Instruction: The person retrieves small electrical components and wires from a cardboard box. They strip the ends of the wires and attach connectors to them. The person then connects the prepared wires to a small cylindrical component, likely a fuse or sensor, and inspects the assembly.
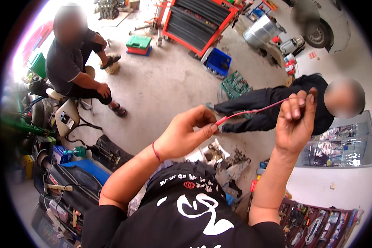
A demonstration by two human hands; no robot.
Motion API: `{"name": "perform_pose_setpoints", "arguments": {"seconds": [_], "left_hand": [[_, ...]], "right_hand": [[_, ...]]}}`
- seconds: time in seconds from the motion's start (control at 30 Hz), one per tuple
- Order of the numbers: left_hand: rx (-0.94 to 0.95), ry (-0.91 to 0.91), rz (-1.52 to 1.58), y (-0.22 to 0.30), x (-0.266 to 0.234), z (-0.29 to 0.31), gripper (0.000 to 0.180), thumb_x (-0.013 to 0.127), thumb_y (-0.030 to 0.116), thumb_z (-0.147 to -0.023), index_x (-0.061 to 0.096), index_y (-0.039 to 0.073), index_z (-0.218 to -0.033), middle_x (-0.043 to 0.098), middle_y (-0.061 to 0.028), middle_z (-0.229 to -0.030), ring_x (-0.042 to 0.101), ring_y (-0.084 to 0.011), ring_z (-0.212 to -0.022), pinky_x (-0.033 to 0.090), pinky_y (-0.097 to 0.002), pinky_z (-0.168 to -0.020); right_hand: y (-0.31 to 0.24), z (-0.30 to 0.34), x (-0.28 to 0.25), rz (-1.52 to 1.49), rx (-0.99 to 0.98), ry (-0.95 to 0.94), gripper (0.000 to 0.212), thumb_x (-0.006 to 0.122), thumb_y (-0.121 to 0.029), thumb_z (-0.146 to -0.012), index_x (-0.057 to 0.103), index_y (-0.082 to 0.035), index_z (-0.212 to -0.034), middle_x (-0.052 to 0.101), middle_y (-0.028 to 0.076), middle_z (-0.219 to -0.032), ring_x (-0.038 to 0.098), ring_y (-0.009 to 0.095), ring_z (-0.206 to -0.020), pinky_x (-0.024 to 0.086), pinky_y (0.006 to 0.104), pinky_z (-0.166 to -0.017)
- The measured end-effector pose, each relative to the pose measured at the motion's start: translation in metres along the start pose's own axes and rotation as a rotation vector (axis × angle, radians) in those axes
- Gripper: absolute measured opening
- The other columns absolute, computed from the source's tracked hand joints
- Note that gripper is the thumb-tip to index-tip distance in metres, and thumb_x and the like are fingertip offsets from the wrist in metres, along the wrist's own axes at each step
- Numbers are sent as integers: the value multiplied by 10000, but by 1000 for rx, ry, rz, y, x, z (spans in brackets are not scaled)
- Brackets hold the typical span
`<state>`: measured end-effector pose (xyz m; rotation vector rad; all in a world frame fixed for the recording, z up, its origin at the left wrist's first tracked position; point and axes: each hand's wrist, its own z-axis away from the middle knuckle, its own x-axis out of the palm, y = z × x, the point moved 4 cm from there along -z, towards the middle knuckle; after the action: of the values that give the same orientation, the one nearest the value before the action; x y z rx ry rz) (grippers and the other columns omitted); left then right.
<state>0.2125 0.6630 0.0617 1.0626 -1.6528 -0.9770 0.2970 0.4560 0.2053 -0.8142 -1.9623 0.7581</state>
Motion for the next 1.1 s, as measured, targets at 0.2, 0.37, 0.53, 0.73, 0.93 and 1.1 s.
{"name": "perform_pose_setpoints", "arguments": {"seconds": [0.2,0.37,0.53,0.73,0.93,1.1], "left_hand": [[-407,-149,662,-11,22,7,172,584,169,-1001,529,7,-990,655,-147,-881,636,-180,-595,488,-274,-426],[-506,-171,689,-16,30,6,163,565,171,-1011,538,11,-1014,647,-150,-873,611,-170,-573,482,-275,-425],[-486,-249,624,-12,42,1,177,572,178,-1009,538,6,-1024,639,-143,-874,599,-166,-566,472,-272,-428],[-377,-214,656,-14,63,-8,257,580,165,-1005,518,-18,-1175,619,-156,-1074,664,-224,-817,569,-349,-696],[-122,-115,455,-12,97,-14,375,603,54,-973,442,-52,-1295,557,-178,-1245,644,-276,-1088,539,-431,-947],[-29,-21,65,-15,141,-23,394,540,-11,-988,387,-49,-1349,554,-176,-1258,636,-249,-1113,517,-366,-965]], "right_hand": [[39,35,-13,-216,279,4,568,582,-452,-971,520,-2,-1313,532,32,-877,509,109,-672,463,263,-531],[69,88,-2,356,479,-248,676,790,-330,-847,511,6,-1363,518,-13,-879,505,57,-621,420,208,-518],[58,90,-12,413,626,-80,397,749,-191,-900,599,6,-1210,576,-14,-837,502,43,-608,384,195,-499],[45,96,-42,417,574,-10,230,729,-164,-912,657,0,-1056,671,18,-795,516,45,-564,379,193,-468],[27,94,-75,326,523,-19,234,754,-177,-889,678,-2,-1024,686,33,-815,531,51,-565,388,182,-469],[10,94,-112,344,526,46,221,767,-182,-878,675,-9,-981,655,19,-786,534,51,-577,398,184,-488]]}}
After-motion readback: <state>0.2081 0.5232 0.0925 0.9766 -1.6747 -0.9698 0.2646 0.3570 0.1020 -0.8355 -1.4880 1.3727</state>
